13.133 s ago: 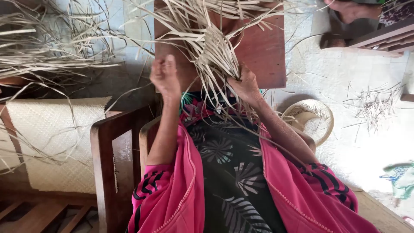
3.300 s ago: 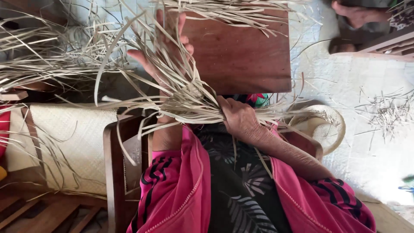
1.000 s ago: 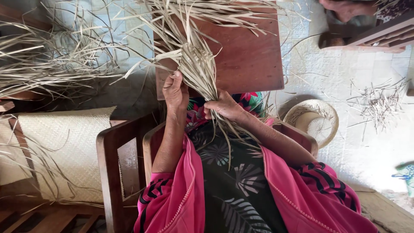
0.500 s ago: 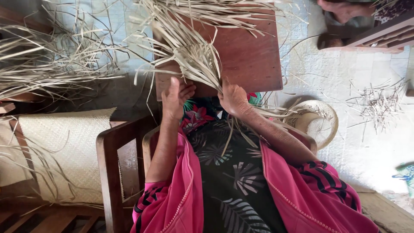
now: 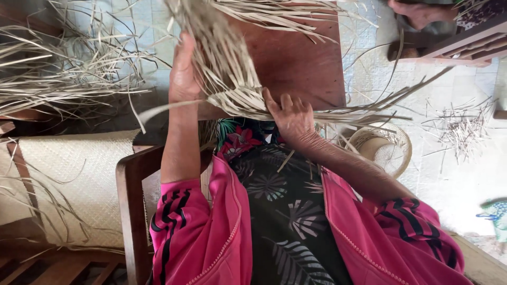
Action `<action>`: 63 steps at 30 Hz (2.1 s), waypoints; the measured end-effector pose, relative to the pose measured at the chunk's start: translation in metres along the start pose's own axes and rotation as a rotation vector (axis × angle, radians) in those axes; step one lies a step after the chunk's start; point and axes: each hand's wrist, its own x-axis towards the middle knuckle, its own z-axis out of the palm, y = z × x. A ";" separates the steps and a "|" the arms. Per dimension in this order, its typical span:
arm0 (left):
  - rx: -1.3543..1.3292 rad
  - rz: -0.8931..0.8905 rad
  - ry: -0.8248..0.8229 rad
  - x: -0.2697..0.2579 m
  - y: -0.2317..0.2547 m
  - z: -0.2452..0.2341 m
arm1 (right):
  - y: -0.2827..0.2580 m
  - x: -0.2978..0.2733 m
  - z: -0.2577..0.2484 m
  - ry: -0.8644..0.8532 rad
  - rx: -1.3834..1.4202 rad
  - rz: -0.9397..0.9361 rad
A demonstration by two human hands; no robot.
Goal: Weaving dried leaves together to create a handcrafted item like a mat or hat.
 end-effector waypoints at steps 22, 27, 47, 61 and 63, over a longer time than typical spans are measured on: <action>0.803 0.319 0.524 -0.075 -0.075 -0.131 | 0.055 0.025 0.023 0.045 -0.182 -0.084; 1.083 1.095 0.924 -0.115 -0.059 -0.074 | 0.056 0.024 0.021 0.028 -0.203 -0.104; 0.651 1.033 0.059 -0.048 -0.047 0.002 | 0.046 0.046 0.014 0.042 -0.198 -0.172; 0.165 0.695 0.088 -0.034 -0.151 -0.021 | 0.048 0.044 -0.008 -0.198 0.144 -0.077; 0.098 0.699 0.085 -0.037 -0.161 -0.017 | 0.045 0.046 -0.031 -0.501 0.409 0.013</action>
